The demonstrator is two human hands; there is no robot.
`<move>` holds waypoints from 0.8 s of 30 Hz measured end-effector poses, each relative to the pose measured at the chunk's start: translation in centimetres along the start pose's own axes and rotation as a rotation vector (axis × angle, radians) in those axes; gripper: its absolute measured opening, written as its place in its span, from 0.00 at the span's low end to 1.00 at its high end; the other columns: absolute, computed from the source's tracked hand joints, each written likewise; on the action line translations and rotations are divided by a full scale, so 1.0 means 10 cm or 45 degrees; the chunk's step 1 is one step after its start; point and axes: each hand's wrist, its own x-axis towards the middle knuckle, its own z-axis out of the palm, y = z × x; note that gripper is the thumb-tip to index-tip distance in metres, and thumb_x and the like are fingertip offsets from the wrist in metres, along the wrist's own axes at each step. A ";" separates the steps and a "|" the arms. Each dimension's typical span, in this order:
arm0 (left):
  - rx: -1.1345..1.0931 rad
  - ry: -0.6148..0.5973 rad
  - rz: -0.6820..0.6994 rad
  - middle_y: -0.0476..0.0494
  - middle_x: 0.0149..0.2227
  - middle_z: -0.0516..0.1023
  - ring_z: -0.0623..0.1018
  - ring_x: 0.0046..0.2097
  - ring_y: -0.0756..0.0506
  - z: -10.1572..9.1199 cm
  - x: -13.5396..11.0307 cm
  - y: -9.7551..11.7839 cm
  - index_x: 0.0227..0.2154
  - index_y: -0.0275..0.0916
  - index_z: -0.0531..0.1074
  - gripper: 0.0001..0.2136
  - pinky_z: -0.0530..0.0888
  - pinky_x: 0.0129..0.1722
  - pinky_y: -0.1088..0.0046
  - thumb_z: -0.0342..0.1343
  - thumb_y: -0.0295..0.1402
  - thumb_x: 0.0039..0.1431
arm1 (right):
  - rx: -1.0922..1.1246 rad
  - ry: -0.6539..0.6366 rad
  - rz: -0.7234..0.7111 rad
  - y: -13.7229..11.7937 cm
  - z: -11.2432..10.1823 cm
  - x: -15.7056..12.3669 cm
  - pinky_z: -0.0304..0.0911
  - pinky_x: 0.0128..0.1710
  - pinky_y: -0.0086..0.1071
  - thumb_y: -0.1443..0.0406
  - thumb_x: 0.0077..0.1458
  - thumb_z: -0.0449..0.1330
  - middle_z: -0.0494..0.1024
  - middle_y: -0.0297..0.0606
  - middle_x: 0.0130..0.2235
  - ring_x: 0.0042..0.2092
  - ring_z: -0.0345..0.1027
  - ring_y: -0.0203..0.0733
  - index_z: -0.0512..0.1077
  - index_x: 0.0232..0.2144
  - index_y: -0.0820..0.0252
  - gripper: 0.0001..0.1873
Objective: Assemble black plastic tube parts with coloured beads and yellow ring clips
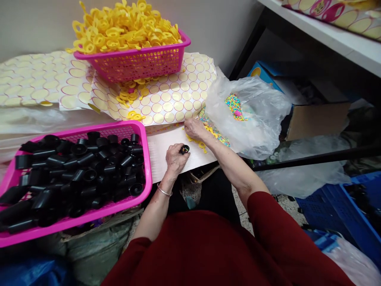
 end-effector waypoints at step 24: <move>-0.010 -0.016 -0.012 0.48 0.34 0.78 0.73 0.39 0.43 0.00 0.01 0.03 0.32 0.43 0.75 0.11 0.69 0.43 0.66 0.62 0.29 0.42 | 0.335 0.018 0.304 -0.02 0.34 -0.96 0.60 0.41 0.32 0.70 0.57 0.50 0.79 0.47 0.41 0.44 0.71 0.46 0.76 0.37 0.64 0.15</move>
